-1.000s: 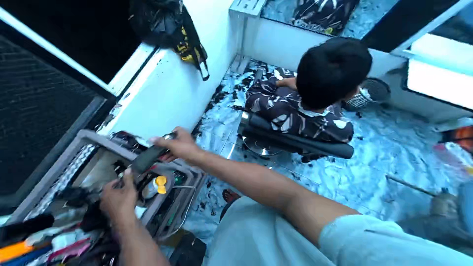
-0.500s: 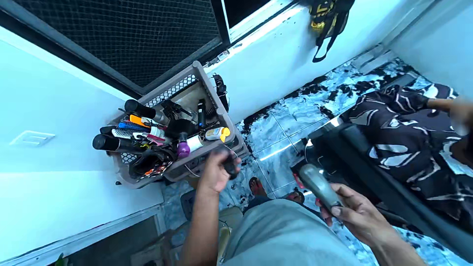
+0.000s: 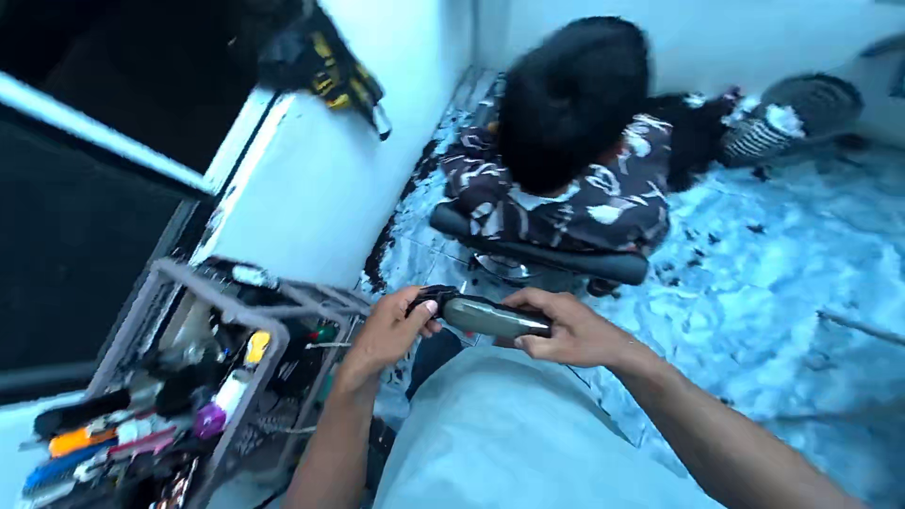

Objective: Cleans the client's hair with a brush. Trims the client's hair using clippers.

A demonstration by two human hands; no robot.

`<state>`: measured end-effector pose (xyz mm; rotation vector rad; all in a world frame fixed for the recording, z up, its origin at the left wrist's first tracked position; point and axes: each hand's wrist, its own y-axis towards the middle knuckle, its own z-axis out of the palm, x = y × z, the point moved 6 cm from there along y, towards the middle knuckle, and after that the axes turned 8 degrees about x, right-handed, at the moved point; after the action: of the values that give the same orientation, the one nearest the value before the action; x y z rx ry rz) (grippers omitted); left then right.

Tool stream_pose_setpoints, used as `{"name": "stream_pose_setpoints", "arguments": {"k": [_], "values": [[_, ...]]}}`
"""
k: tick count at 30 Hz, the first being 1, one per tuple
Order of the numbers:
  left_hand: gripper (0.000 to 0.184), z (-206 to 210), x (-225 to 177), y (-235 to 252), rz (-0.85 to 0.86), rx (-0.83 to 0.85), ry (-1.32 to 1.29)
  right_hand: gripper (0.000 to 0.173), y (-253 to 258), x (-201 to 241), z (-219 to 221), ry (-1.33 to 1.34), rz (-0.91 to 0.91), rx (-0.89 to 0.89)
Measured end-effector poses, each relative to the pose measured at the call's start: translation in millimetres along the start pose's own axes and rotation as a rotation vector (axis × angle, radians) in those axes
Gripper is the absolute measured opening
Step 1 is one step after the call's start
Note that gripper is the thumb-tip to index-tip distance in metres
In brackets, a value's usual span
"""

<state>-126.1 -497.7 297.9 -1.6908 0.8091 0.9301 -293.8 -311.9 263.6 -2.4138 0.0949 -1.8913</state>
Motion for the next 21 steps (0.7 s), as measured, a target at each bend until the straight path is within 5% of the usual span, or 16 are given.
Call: {"name": "stream_pose_setpoints", "arguments": {"k": [5,9,11,13,15,18,21], "values": [[0.025,57.4,-34.3,81.1,0.066,0.434,-0.113,0.06,-66.2,-49.9,0.3,0.167,0.014,-0.299],[0.03,106.7,-79.7,122.9,0.051,0.596,0.322,0.064,-109.9,-72.5,-3.5,0.077,0.219,-0.441],[0.044,100.3,-128.9,127.9,0.217,0.393,0.713,0.058,-125.8,-86.3,-5.2,0.126,0.279,-0.535],[0.065,66.7,-183.5,146.0,0.471,0.054,0.968,0.055,-139.4,-100.7,0.0,0.313,0.156,-0.72],[0.095,36.0,-212.1,181.1,0.498,-0.099,1.189,0.055,-144.1,-109.8,5.4,0.454,0.009,-0.875],[0.1,18.2,-208.7,229.1,0.46,-0.004,1.324,0.049,-138.8,-126.4,0.5,0.343,0.141,-0.942],[0.095,11.8,-208.9,251.4,0.526,0.056,1.3,0.058,-110.0,-129.0,-13.6,0.124,0.338,-0.774]]}}
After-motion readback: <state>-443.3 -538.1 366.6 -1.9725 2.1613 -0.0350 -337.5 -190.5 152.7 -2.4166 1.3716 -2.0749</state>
